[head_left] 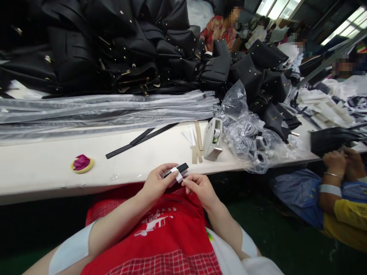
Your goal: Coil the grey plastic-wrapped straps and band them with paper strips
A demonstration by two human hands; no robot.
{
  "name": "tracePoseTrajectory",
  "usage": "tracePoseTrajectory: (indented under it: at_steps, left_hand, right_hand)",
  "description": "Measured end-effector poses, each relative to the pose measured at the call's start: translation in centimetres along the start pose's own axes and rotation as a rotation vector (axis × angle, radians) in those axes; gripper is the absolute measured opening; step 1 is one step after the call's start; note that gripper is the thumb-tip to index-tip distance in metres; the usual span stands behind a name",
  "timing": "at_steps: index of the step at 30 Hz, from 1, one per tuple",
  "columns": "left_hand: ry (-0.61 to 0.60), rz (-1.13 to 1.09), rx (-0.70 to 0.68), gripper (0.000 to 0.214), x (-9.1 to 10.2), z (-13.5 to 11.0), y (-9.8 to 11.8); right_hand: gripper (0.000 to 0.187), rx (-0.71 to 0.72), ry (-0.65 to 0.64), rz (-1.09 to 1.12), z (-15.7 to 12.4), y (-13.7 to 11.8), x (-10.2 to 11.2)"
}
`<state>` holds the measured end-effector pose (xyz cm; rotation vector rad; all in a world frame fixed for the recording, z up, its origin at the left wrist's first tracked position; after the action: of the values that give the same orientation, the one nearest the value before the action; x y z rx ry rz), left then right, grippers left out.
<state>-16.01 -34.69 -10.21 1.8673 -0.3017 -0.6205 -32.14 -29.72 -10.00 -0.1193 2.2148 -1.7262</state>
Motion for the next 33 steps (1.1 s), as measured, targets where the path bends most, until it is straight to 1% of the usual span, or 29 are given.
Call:
tracePoseTrajectory:
  at_steps: [5,9,11,14,16,18,21,24,25,27,29,30,32,33]
  left_hand:
    - [-0.016,-0.046,-0.018,0.056,-0.1,0.0,-0.4]
    - [-0.027,-0.096,-0.014,0.055,-0.4,-0.1,-0.3]
    - [-0.012,-0.092,-0.013,0.055,-0.6,-0.1,-0.2]
    - [0.065,-0.035,-0.049,0.053,-0.6,-0.3,-0.1]
    - [0.112,0.029,-0.107,0.048,-0.6,-0.5,0.0]
    - [0.122,0.134,-0.161,0.043,-0.6,-0.8,0.1]
    - [0.092,0.379,-0.26,0.034,-0.8,-1.4,0.5]
    - [0.047,0.642,-0.433,0.026,-1.2,-2.0,1.1]
    - [0.037,0.707,-0.478,0.026,-1.3,-2.2,1.3]
    - [0.034,0.774,-0.523,0.027,-1.3,-2.2,1.4]
    - [0.059,0.787,-0.529,0.027,-1.0,-2.0,1.4]
    - [0.07,0.789,-0.522,0.027,-0.9,-1.9,1.3]
    - [0.059,0.811,-0.493,0.028,-0.7,-1.8,1.0]
    - [0.029,0.83,-0.479,0.03,-0.6,-1.7,0.7]
  right_hand:
    - [0.033,-0.076,0.011,-0.016,1.2,0.8,-0.1]
    - [0.035,-0.084,0.016,-0.024,1.4,0.8,-0.1]
    - [0.033,-0.068,-0.016,-0.018,1.3,0.9,0.1]
    - [0.032,-0.048,-0.099,0.018,1.3,1.0,0.2]
    - [0.034,-0.046,-0.112,0.037,1.4,0.9,0.1]
    - [0.033,-0.037,-0.085,0.04,1.7,0.7,-0.2]
    - [0.032,0.007,-0.022,0.051,2.4,0.5,-0.8]
    - [0.03,0.069,0.079,0.065,2.8,0.4,-1.1]
    - [0.029,0.089,0.106,0.076,2.9,0.4,-1.1]
    - [0.023,0.118,0.141,0.135,2.9,0.4,-1.2]
    - [0.016,0.122,0.13,0.277,2.8,0.4,-1.4]
    - [0.016,0.114,0.104,0.367,2.7,0.5,-1.6]
    - [0.022,0.085,0.023,0.521,2.3,0.6,-1.9]
    - [0.027,0.077,-0.013,0.546,2.1,0.6,-1.9]
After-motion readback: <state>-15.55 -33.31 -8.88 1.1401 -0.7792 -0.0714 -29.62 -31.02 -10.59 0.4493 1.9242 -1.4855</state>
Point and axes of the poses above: each hand's wrist, its own z-axis towards the middle knuckle, its own x-axis out of the back of the hand, y = z × x, the point moved 1 cm from there along z, towards the middle knuckle, and after that the axes turned 15 degrees about -y, right-handed, at the moved point
